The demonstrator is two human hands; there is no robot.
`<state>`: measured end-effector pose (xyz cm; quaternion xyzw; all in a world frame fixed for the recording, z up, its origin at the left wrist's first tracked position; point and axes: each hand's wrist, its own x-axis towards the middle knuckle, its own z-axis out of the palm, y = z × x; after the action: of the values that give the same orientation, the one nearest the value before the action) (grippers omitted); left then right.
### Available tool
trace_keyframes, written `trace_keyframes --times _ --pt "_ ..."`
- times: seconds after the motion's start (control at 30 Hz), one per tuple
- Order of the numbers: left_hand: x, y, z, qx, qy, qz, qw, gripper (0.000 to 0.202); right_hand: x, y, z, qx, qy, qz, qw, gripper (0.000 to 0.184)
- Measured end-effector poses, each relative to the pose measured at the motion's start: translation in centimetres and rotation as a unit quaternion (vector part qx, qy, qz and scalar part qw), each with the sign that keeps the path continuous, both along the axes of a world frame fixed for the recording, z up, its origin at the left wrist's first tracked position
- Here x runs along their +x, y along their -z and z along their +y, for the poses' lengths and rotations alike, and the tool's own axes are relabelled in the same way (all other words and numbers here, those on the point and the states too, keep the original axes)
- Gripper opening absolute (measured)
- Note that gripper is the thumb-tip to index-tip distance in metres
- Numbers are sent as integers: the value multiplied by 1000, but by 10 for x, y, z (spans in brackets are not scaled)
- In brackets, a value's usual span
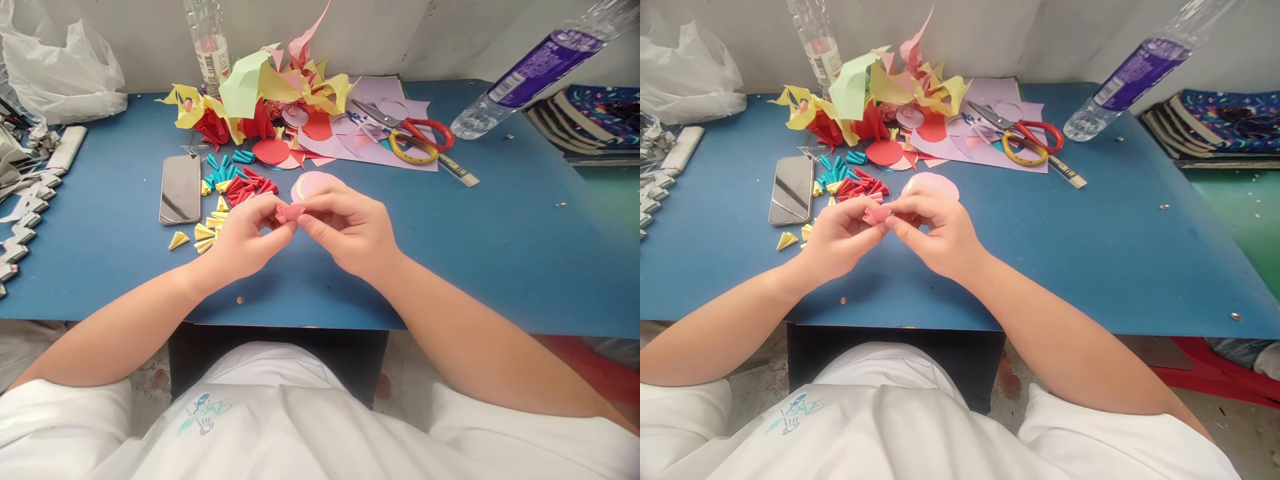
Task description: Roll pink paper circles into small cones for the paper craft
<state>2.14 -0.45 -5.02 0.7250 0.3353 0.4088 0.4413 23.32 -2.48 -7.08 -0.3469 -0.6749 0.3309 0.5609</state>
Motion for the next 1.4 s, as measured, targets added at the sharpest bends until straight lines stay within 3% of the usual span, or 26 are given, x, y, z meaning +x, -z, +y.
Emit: trace_keyframes --times 0.17,0.37,0.63,0.8,1.17,1.4 --pt "0 0 0 48 2 14 999 17 -1 0 -4 15 21 -1 1000 20" --pt "1 2 1 62 -3 29 998 18 -2 3 -4 -15 27 7 999 32" --pt "1 0 -4 70 7 13 997 10 -1 -2 -2 -69 -17 36 997 42" --pt "2 2 -8 44 -9 -22 999 35 0 0 -2 -70 -13 35 997 42" --pt "1 6 -5 16 -19 -34 999 39 2 -6 -1 -67 -37 40 996 30" --pt "1 7 -5 53 -4 -31 998 42 -1 -2 -2 -62 -10 26 998 38"
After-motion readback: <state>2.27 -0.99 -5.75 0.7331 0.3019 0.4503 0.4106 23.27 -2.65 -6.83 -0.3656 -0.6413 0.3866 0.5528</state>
